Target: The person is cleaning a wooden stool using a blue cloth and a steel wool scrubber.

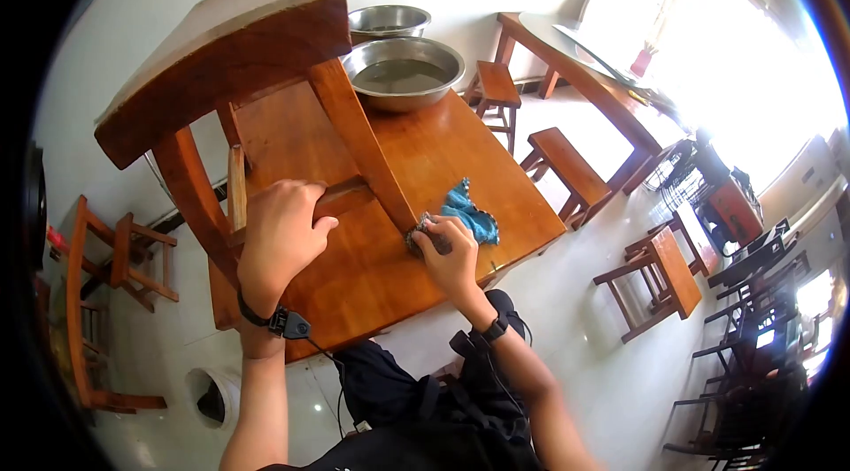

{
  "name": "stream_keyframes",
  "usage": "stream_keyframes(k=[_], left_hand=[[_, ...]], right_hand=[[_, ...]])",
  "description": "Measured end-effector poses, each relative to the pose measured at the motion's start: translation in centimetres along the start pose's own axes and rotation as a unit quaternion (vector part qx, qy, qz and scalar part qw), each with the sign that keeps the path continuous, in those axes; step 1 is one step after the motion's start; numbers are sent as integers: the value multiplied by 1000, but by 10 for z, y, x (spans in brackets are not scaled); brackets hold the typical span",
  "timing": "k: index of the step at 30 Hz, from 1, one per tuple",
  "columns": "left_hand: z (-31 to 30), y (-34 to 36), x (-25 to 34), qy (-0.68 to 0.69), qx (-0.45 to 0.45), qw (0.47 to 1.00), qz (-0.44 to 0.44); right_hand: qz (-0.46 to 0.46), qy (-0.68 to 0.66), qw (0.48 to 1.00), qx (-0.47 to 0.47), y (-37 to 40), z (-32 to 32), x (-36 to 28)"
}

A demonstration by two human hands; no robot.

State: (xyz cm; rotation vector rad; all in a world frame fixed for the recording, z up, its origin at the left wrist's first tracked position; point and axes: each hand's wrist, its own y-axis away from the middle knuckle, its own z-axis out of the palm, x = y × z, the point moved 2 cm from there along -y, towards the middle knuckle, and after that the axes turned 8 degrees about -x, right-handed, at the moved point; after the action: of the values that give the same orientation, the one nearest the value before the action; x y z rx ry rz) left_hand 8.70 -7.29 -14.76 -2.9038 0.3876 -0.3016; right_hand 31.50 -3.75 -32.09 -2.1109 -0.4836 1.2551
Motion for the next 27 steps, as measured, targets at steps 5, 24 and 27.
stream_keyframes(k=[5,24,27], left_hand=[[0,1,0,-12,2,1000,4],[-3,0,2,-6,-12,1000,-8],[-3,0,1,-9,-14,1000,-5]], right_hand=[[87,-54,994,-43,7,-8,-1],[-204,75,975,41,-21,-7,-70],[-190,59,979,41,-38,-4,-90]])
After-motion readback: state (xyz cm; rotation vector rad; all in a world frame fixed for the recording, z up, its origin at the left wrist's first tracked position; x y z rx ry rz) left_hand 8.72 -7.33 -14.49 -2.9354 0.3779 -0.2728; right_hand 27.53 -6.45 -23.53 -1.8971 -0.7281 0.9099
